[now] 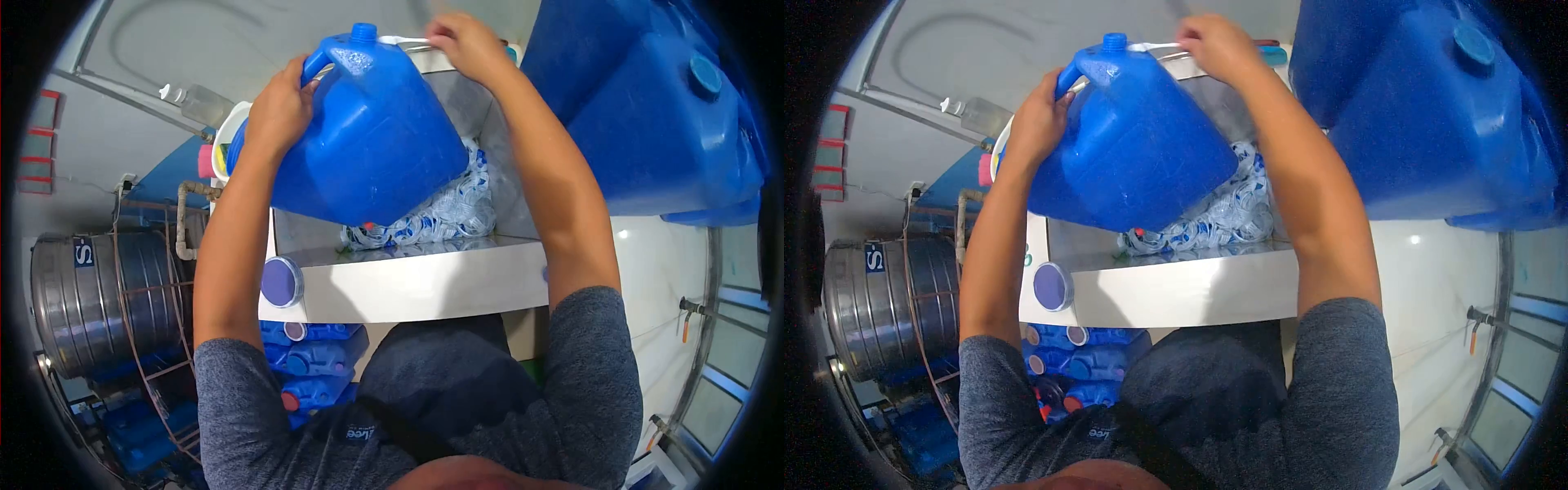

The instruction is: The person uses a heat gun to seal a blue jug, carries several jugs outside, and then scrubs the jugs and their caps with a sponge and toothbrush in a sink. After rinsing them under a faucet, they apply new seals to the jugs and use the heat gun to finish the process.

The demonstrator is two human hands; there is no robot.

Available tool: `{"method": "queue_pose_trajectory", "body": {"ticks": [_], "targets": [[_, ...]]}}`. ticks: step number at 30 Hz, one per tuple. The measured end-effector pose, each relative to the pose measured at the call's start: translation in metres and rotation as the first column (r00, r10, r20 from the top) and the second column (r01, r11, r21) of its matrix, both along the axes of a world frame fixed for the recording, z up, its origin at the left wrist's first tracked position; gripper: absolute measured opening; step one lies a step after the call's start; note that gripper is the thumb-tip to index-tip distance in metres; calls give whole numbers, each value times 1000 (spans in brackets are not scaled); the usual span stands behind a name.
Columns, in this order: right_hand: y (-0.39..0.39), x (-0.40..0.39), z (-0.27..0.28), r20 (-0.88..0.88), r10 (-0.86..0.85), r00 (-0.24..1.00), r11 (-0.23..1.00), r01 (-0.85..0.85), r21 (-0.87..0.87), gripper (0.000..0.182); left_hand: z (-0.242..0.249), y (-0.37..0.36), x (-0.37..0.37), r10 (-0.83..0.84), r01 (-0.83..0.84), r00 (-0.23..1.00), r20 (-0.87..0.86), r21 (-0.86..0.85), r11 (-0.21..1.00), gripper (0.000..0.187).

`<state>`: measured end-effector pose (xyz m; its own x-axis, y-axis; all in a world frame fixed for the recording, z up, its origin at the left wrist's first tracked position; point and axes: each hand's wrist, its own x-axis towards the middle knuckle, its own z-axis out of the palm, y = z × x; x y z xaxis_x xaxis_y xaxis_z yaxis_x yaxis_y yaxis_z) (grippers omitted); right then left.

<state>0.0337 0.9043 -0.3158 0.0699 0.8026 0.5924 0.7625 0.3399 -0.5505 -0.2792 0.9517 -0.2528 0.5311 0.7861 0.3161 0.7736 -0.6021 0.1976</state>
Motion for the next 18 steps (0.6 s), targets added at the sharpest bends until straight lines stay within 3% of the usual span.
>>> {"method": "queue_pose_trajectory", "body": {"ticks": [2,5,9,11,14,15,16,18], "targets": [[1,0,-4,-27,-77,997,996,75,-52,15,-1,3,-8,16,-16,1000,7,1,1000,38],[0,-43,28,-13,113,994,970,-107,219,15,-3,6,-6,3,-2,1000,8,-4,1000,38],[18,-24,-4,38,104,994,986,-108,127,13,-5,-1,-11,-28,29,997,67,-11,1000,38],[5,-8,-22,-225,132,965,987,-148,-57,13,-2,-4,-19,-12,14,997,77,-21,1000,38],[6,-7,-16,-347,237,907,962,-269,-46,15,1,-10,-22,-33,36,995,91,-30,999,39],[8,-15,4,-154,272,950,960,-278,-18,20,1,-12,-21,-59,61,993,101,-21,998,39],[11,-21,15,-156,271,950,960,-278,-21,20,3,-14,-18,-59,62,993,100,-25,998,39],[22,-23,18,-434,350,830,904,-421,-76,15,5,-19,-16,-95,95,991,92,2,995,39]]}}
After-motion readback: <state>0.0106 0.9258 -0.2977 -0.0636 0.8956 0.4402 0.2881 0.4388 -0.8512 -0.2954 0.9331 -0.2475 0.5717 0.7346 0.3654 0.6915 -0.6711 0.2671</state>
